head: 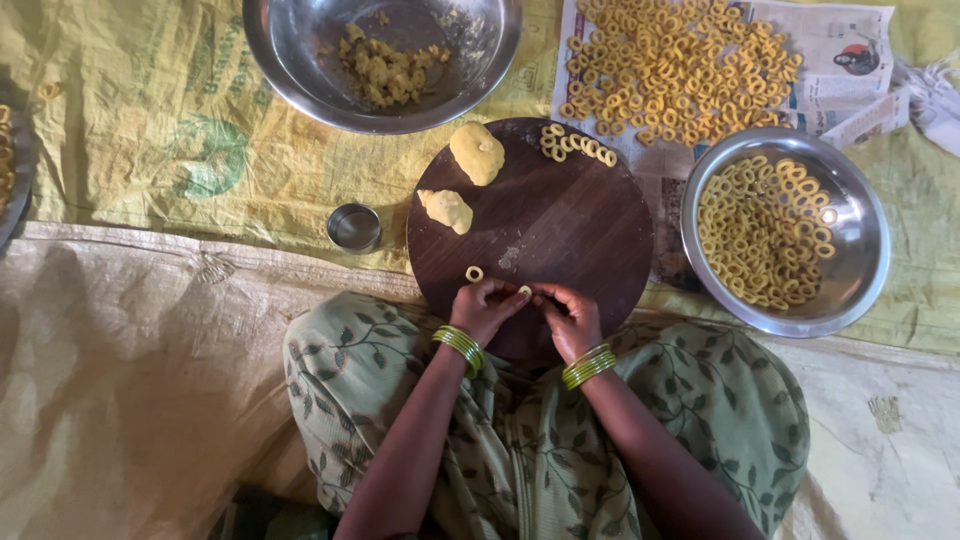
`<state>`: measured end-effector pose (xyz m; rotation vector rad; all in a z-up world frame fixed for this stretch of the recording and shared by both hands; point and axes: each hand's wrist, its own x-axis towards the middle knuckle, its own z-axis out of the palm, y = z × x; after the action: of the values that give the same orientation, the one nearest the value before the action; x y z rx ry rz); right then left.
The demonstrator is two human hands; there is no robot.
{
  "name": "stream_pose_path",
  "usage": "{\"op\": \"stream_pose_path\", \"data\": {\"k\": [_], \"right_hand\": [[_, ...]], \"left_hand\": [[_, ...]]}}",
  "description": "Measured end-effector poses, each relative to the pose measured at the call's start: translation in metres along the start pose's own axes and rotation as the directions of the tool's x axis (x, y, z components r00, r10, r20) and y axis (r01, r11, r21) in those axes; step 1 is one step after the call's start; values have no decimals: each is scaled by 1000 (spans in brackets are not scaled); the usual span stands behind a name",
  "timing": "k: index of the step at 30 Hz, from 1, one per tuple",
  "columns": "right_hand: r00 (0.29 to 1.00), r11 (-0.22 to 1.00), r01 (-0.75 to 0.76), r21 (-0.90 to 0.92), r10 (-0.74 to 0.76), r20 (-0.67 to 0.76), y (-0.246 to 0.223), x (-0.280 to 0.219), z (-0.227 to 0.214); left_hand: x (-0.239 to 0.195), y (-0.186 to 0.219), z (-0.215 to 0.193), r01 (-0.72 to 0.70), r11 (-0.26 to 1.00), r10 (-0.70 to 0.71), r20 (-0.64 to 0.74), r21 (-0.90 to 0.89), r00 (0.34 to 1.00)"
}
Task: The person rolls small pieces of dough into thin ropes on a wooden board, then joins the ends to form rings. The rings are placed into a metal bowl and spread out by hand.
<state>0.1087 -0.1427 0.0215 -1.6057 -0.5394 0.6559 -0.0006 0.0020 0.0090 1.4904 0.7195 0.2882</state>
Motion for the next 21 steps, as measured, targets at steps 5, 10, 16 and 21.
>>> {"op": "stream_pose_path", "data": {"k": [5, 10, 16, 21], "right_hand": [[1000, 995, 12, 99, -14, 20, -1, 0, -1], [999, 999, -41, 8, 41, 22, -1, -2, -1], [1000, 1000, -8, -2, 8, 19, 2, -2, 1], [997, 997, -78, -5, 78, -11, -7, -3, 3]], "left_hand": [[0, 2, -1, -4, 1000, 4, -4, 22, 1000], [-6, 15, -1, 21, 988, -9, -77, 156, 997], [-10, 22, 0, -28, 999, 31, -84, 37, 996], [-10, 25, -1, -51, 975, 80, -125, 214, 989]]}}
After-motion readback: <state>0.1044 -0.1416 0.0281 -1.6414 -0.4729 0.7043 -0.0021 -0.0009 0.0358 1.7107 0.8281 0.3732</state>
